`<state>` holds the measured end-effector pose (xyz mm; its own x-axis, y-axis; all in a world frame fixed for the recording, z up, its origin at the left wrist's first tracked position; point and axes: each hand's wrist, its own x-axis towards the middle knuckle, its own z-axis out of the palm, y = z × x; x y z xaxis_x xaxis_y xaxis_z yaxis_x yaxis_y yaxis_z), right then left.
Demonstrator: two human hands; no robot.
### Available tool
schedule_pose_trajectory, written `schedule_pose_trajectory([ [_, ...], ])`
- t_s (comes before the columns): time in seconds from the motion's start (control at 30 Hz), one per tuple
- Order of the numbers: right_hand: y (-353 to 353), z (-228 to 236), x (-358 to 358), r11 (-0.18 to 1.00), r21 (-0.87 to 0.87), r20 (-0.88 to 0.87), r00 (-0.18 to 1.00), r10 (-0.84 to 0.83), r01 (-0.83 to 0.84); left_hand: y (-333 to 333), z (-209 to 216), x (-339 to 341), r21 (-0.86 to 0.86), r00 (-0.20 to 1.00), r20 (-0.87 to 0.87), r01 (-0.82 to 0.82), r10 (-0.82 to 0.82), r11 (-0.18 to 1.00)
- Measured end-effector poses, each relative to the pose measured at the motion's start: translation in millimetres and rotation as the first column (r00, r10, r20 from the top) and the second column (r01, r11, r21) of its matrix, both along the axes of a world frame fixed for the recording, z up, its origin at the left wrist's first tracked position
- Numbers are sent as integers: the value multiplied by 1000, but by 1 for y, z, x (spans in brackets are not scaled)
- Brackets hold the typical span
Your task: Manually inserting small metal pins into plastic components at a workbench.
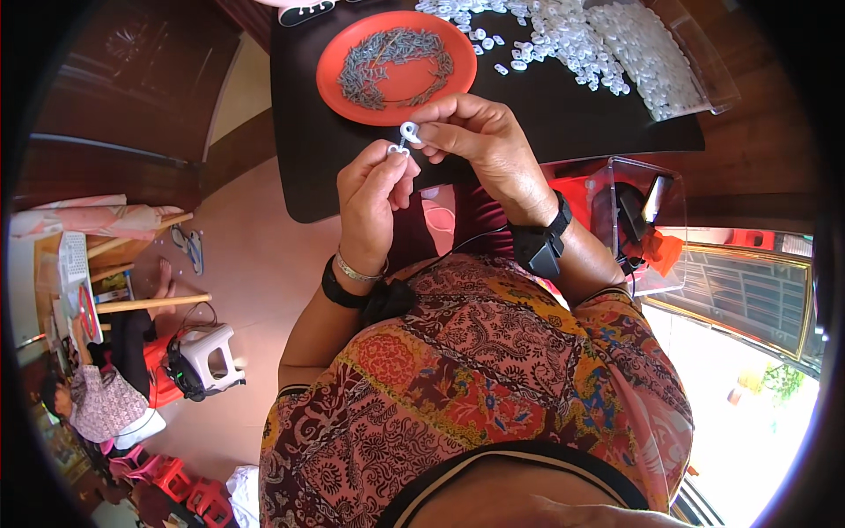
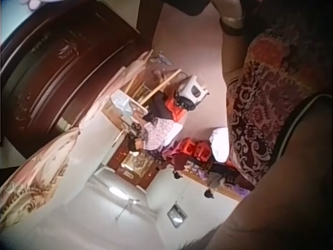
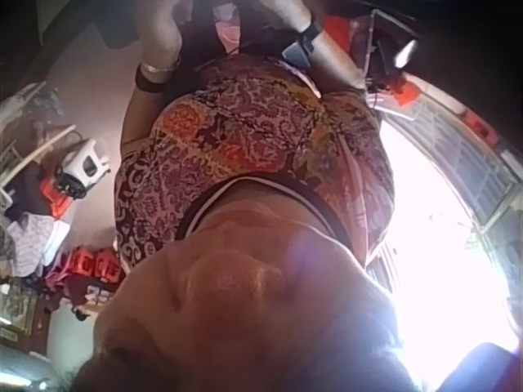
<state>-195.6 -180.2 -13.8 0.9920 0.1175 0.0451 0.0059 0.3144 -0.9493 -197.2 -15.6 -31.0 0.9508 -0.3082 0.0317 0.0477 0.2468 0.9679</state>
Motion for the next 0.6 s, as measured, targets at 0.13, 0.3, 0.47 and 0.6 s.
schedule_pose_trajectory([
  [0.13, 2, 2, -2, 999, -38, 30, 999, -17, 18, 0, 2, -1, -9, 1000, -15, 25, -25, 1000],
  [0.3, 0, -1, -2, 991, -124, 84, 996, -29, 39, -1, 1, -1, 98, 1000, 16, 7, -8, 995],
  [0.47, 1, 1, -4, 978, -195, 166, 985, -46, 78, 0, 1, -1, 80, 1000, 3, 30, -30, 996],
  [0.6, 3, -2, -5, 973, -202, 172, 982, -72, 107, -3, 2, -3, 59, 1000, 5, 3, -3, 998],
])
